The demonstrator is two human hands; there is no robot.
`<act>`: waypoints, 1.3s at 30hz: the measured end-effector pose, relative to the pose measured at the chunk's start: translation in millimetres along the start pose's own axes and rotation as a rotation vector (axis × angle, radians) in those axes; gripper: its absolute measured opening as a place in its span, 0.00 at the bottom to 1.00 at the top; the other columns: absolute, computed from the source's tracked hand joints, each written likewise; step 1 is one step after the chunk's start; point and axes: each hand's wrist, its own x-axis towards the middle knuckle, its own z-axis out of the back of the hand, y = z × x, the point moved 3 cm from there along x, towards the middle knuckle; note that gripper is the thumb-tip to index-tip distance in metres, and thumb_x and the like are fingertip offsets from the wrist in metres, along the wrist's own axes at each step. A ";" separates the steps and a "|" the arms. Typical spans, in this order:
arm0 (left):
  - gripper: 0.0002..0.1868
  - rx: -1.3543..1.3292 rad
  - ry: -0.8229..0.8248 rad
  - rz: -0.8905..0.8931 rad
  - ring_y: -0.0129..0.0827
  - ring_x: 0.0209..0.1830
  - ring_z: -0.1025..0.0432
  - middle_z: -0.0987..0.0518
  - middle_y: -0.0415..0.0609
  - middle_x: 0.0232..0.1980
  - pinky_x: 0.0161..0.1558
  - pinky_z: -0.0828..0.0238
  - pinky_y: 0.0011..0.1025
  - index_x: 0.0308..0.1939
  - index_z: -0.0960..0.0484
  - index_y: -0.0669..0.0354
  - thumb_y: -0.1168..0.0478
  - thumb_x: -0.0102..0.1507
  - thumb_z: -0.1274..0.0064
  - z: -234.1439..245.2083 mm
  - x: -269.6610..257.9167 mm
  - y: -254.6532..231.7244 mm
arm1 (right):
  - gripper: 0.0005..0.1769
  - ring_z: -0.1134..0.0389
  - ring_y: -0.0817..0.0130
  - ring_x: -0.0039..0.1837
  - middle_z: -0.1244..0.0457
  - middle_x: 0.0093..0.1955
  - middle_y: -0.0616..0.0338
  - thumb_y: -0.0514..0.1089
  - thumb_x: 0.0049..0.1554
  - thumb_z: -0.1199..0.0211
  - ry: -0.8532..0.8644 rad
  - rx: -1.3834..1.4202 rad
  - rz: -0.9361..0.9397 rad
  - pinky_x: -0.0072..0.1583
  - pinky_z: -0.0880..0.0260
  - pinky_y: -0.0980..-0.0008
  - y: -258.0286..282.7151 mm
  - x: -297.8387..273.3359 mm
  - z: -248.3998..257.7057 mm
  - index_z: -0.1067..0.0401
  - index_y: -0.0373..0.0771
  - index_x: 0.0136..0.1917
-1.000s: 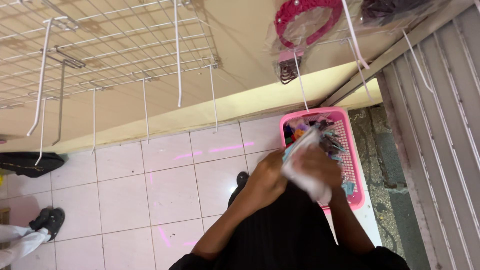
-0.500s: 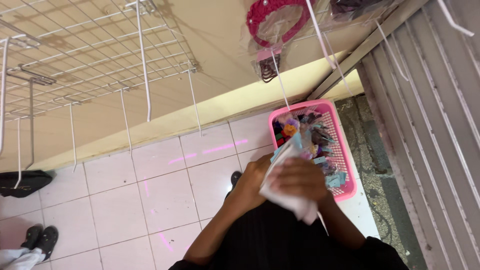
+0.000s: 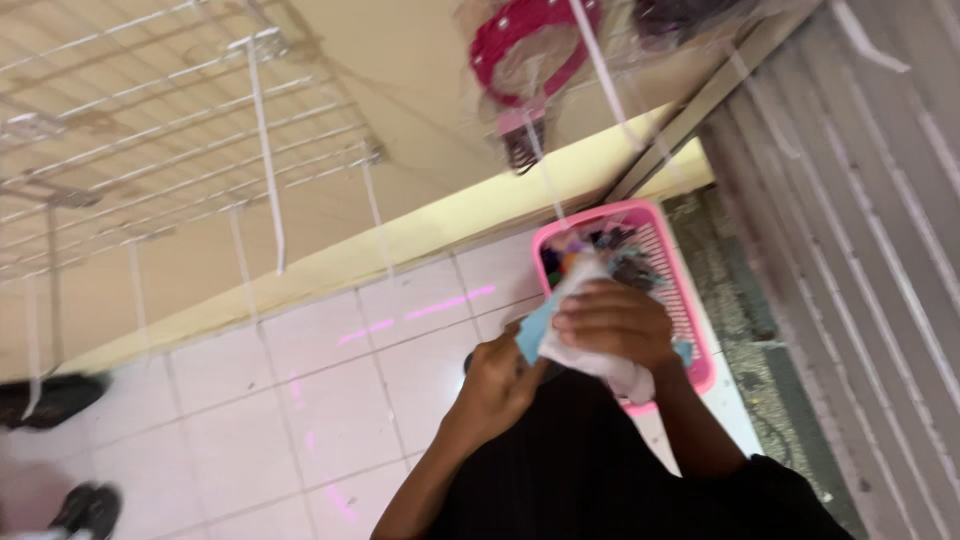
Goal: The person cleans packaged hair accessories by wiping them with a cloth.
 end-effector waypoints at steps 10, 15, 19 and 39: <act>0.13 0.066 0.022 0.418 0.43 0.23 0.26 0.22 0.58 0.26 0.32 0.29 0.36 0.52 0.18 0.66 0.64 0.66 0.41 7.7 20.7 -1.0 | 0.34 0.26 0.53 0.57 0.29 0.53 0.42 0.65 0.61 0.44 0.230 0.086 0.315 0.61 0.29 0.54 -36.0 6.2 -33.6 0.23 0.28 0.51; 0.15 -0.143 -0.100 0.013 0.36 0.33 0.21 0.17 0.52 0.37 0.38 0.24 0.32 0.51 0.21 0.67 0.67 0.61 0.41 18.9 21.5 1.2 | 0.15 0.24 0.63 0.56 0.27 0.49 0.56 0.50 0.66 0.41 0.150 -0.079 0.084 0.61 0.23 0.56 27.0 8.9 -47.3 0.21 0.40 0.46; 0.17 -0.067 -0.087 0.261 0.38 0.26 0.24 0.19 0.51 0.31 0.32 0.29 0.32 0.57 0.20 0.65 0.66 0.63 0.45 18.4 9.5 17.5 | 0.22 0.26 0.58 0.61 0.28 0.53 0.49 0.57 0.63 0.42 0.054 -0.047 -0.060 0.68 0.26 0.52 -1.0 28.6 -57.0 0.23 0.36 0.49; 0.23 0.116 -0.211 -0.121 0.45 0.42 0.19 0.17 0.60 0.51 0.43 0.21 0.34 0.57 0.22 0.65 0.72 0.57 0.43 57.6 -3.5 -36.3 | 0.16 0.32 0.56 0.70 0.31 0.63 0.51 0.44 0.61 0.34 0.034 -0.164 -0.043 0.73 0.33 0.50 28.2 10.7 -81.5 0.25 0.38 0.61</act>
